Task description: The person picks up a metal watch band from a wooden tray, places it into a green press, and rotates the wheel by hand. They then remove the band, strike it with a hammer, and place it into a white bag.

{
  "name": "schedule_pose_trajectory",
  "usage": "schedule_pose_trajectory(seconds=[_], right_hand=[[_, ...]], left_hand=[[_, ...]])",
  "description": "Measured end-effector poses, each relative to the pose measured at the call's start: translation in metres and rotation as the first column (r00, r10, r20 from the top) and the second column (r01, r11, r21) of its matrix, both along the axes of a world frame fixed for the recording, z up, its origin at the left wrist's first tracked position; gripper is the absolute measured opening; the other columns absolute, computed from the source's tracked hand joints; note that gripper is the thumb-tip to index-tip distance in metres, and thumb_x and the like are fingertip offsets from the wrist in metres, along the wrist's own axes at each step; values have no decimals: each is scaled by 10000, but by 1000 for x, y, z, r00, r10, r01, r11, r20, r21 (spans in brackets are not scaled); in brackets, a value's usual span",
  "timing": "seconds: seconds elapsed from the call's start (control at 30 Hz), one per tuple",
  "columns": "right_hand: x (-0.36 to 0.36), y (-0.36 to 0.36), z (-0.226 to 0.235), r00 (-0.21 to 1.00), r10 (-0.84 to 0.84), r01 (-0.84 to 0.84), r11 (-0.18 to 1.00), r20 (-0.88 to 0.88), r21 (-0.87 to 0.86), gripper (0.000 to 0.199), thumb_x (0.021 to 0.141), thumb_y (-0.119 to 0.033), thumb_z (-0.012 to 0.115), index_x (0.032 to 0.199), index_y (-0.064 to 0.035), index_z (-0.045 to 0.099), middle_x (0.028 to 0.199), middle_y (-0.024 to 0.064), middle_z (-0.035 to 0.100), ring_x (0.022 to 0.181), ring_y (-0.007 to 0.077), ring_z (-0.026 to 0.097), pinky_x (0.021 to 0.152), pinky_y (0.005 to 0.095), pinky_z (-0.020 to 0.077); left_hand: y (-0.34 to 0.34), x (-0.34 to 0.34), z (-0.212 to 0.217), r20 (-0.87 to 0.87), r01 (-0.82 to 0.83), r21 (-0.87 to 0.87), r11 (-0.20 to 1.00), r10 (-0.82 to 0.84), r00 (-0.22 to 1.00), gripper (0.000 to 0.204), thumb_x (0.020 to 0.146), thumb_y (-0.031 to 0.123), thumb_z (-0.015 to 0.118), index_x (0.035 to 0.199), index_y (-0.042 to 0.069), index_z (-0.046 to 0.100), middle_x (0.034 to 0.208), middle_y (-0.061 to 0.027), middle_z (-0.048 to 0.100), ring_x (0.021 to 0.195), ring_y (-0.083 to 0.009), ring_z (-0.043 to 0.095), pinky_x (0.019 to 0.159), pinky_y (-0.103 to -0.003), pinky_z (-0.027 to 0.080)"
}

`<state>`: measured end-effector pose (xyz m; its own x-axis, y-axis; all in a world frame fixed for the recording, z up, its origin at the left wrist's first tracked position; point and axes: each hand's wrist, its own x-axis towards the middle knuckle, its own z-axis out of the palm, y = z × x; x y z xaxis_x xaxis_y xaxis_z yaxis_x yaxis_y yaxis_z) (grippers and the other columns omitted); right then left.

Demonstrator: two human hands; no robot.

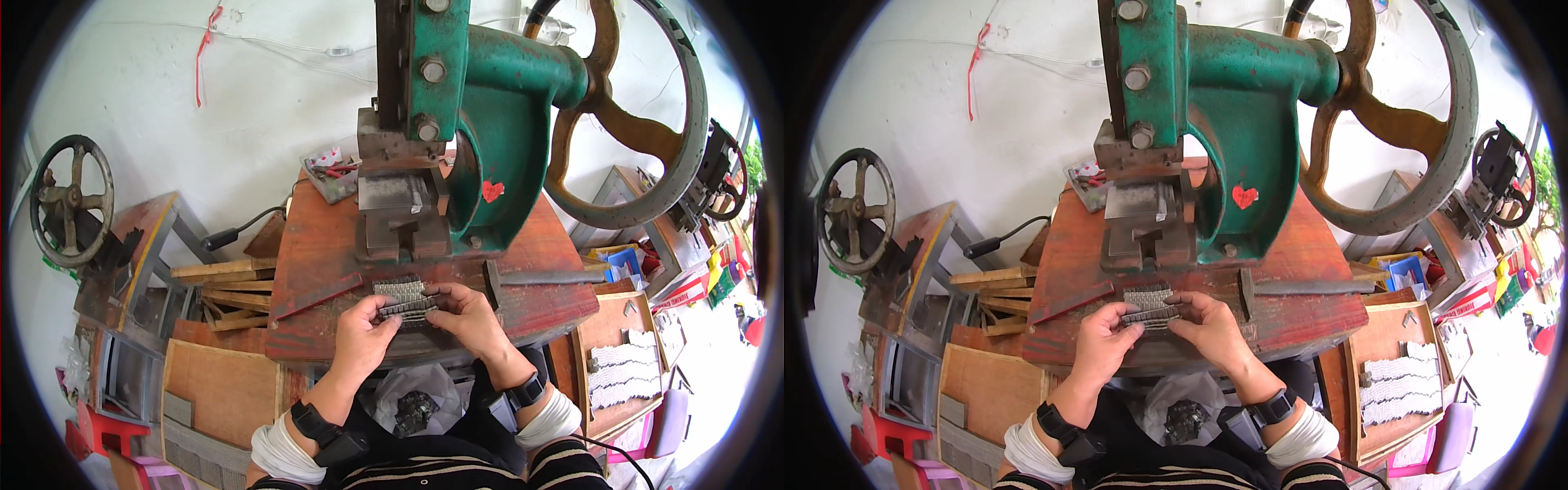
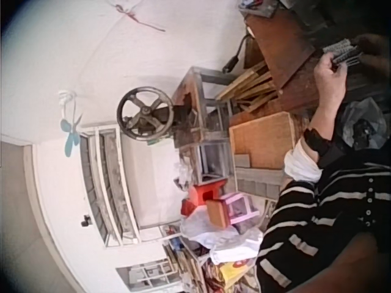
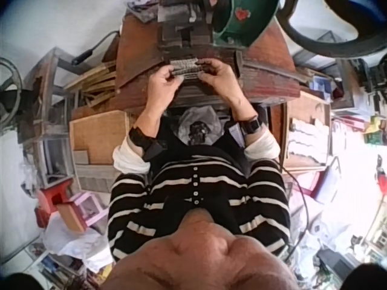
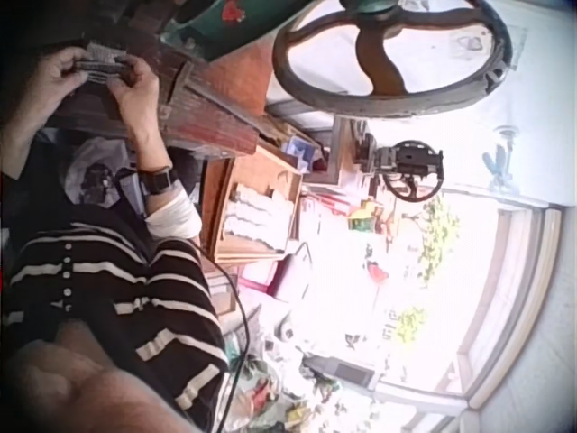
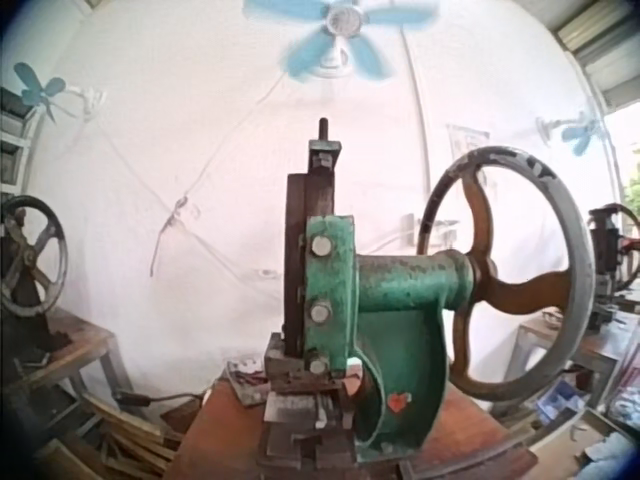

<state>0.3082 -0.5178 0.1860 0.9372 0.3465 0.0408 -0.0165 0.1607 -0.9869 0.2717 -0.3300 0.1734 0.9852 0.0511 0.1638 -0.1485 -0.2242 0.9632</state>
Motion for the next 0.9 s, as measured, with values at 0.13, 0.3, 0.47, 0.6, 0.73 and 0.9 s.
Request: schedule_pose_trajectory(seconds=[0.13, 0.3, 0.47, 0.6, 0.73, 0.9], right_hand=[[-1, -8, -2, 998, 14, -19, 997, -68, -72, 375, 827, 45, 653, 1194, 7, 583, 936, 64, 672, 821, 102, 616, 710, 231, 500], [-18, -15, -1, 988, 59, -53, 998, -142, 43, 394, 824, 42, 659, 1207, 12, 569, 963, 66, 674, 838, 101, 619, 723, 244, 509], [-33, -19, 0, 977, -8, 44, 985, -211, 165, 411, 800, 72, 669, 1195, 27, 562, 990, 71, 666, 845, 106, 629, 723, 239, 515], [-54, -26, -3, 960, -45, 75, 992, -275, 101, 426, 784, 88, 677, 1189, 25, 563, 997, 72, 659, 857, 110, 629, 738, 238, 519], [-72, -32, -18, 980, -41, 49, 998, -196, 37, 411, 767, 115, 678, 1154, 14, 582, 973, 74, 654, 869, 120, 638, 752, 235, 526], [-80, -40, -15, 973, -70, 91, 992, -221, 86, 322, 769, 117, 682, 1072, 23, 623, 939, 88, 682, 853, 120, 650, 758, 237, 533]], left_hand=[[0, -5, 4, -169, 21, -315, 949, -78, 982, 217, 874, 9, 646, 1082, -24, 595, 808, -52, 651, 634, -102, 595, 580, -213, 482], [-11, -25, 18, -302, -20, -579, 815, -191, 934, 209, 882, 4, 632, 1085, -20, 585, 874, -72, 649, 636, -113, 596, 599, -224, 506], [-19, -40, 1, -185, 41, -622, 782, -198, 962, 228, 868, -11, 651, 1085, -28, 581, 895, -82, 648, 678, -127, 609, 661, -262, 543], [-28, -67, -14, -169, 29, -542, 840, -143, 975, 198, 855, -29, 665, 1045, -34, 612, 878, -80, 659, 706, -117, 615, 672, -251, 531], [-24, -82, -29, -186, 28, -528, 849, -148, 971, 187, 860, -38, 662, 1041, -57, 616, 921, -53, 655, 770, -79, 608, 712, -220, 515], [-21, -91, -36, -232, 39, -535, 844, -191, 954, 210, 845, -47, 672, 1052, -56, 637, 901, -52, 666, 772, -76, 607, 719, -217, 511]])
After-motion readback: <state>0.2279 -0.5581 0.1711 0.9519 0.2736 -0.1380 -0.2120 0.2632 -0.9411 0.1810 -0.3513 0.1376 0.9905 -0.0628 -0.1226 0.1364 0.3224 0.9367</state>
